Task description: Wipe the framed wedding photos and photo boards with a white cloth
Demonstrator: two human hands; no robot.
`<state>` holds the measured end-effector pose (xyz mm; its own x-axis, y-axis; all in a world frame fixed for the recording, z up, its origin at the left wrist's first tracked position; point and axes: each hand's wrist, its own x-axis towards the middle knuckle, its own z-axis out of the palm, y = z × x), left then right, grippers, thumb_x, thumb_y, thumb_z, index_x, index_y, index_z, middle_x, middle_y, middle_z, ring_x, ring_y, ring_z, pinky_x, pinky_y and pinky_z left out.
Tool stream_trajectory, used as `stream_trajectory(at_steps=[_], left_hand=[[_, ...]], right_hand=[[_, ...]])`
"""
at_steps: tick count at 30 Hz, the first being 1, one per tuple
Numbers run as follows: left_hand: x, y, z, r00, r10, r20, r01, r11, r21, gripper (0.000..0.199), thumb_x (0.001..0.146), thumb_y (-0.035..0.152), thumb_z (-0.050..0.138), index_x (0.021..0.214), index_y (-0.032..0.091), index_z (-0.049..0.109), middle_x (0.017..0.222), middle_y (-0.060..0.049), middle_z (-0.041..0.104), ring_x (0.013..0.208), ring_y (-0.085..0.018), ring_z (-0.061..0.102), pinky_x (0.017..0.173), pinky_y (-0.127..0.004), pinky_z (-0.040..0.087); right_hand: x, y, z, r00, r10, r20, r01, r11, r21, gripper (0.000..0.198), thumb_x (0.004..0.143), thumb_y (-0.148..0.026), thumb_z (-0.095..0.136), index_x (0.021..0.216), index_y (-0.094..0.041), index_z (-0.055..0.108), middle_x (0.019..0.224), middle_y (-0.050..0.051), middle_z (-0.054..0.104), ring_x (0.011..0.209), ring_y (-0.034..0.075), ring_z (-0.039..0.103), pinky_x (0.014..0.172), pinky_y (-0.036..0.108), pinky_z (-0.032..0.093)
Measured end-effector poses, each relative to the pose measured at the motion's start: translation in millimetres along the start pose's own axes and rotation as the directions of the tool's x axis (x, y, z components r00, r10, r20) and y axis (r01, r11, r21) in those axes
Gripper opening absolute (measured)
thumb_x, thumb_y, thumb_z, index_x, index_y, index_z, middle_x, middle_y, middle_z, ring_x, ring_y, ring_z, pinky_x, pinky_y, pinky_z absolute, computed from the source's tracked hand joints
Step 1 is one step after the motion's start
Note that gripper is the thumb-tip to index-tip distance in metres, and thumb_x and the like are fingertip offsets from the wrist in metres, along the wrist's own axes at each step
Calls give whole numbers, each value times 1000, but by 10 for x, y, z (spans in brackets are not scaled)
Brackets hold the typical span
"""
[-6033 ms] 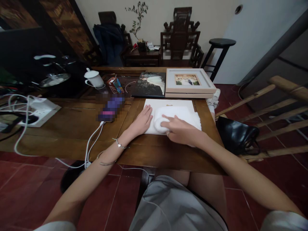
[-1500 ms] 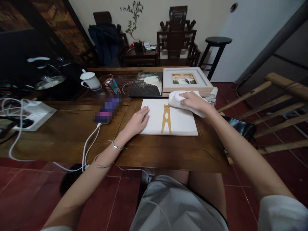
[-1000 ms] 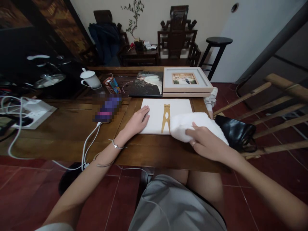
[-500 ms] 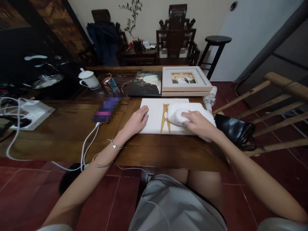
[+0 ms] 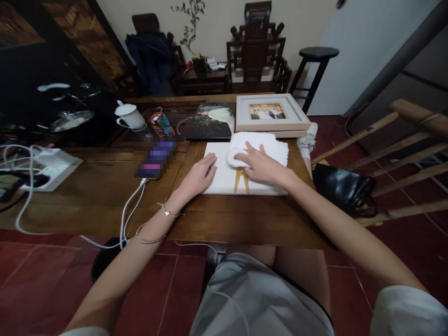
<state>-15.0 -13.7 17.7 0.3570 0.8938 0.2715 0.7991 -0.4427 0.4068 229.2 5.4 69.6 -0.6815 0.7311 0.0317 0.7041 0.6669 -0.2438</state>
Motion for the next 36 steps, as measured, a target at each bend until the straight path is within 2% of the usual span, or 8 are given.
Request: stream_trajectory(at_steps=[5,13,17,20,23,27,31,36], left_hand=[[6,22,-11,1000,-1,14,1,1000,19,46,98,26,39,134,4,58,150,-20,51,144,-29,45,122,-46,33],[3,16,-10,1000,2,8,-2,1000,7,46,98,26,38,136,7,58,150,-19,51,144,-28,44,121,-49,33],[4,14,-5,1000,-8,5,8,1000,4,45,98,26,39,136,11,58,150,-15,52,143,-28,45,121,-50,34],[6,17,-9,1000,-7,10,7,1000,12,45,98,26,39,136,9,58,150,-17,52,143,-28,45,121,-49,34],[5,19,-17,1000,-7,13,7,1000,19,46,99,27,40,135,7,58,150,-19,51,143,-29,46,121,-47,35],[4,15,-24,1000,4,12,-4,1000,10,45,98,27,41,135,8,58,151,-17,51,143,-28,45,121,-48,35],[6,15,-28,1000,8,19,-8,1000,6,44,99,26,41,136,9,58,150,-17,51,144,-28,45,121,-48,34],[15,17,-25,999,-5,31,4,1000,11,46,99,27,40,138,10,57,151,-17,51,144,-28,44,121,-49,34]], right_hand=[[-321,-359,59,994,-25,103,37,993,-114,67,78,4,44,139,-19,57,164,12,34,151,47,14,112,78,23],[-803,-873,107,976,-87,198,104,991,-80,57,81,-3,49,132,-23,65,163,10,35,150,51,17,109,80,26],[-697,-812,63,982,-82,173,97,992,-77,59,81,-1,45,132,-21,64,160,11,41,150,47,21,110,77,28],[-450,-637,1,991,3,136,10,996,-92,66,79,4,41,137,-21,59,162,12,37,151,44,22,112,71,31],[-145,-444,-16,992,101,79,-89,986,-137,70,80,7,38,143,-20,54,166,14,28,151,46,20,111,72,30],[131,-300,88,992,123,-13,-123,974,-190,67,84,3,37,146,-18,51,167,15,23,150,51,14,110,79,24],[129,-345,192,995,104,-5,-102,974,-204,59,86,-4,43,143,-17,55,166,14,26,150,54,9,109,82,19],[-190,-616,212,996,75,54,-62,975,-212,54,87,-5,43,136,-17,62,164,16,31,148,54,16,109,81,22]])
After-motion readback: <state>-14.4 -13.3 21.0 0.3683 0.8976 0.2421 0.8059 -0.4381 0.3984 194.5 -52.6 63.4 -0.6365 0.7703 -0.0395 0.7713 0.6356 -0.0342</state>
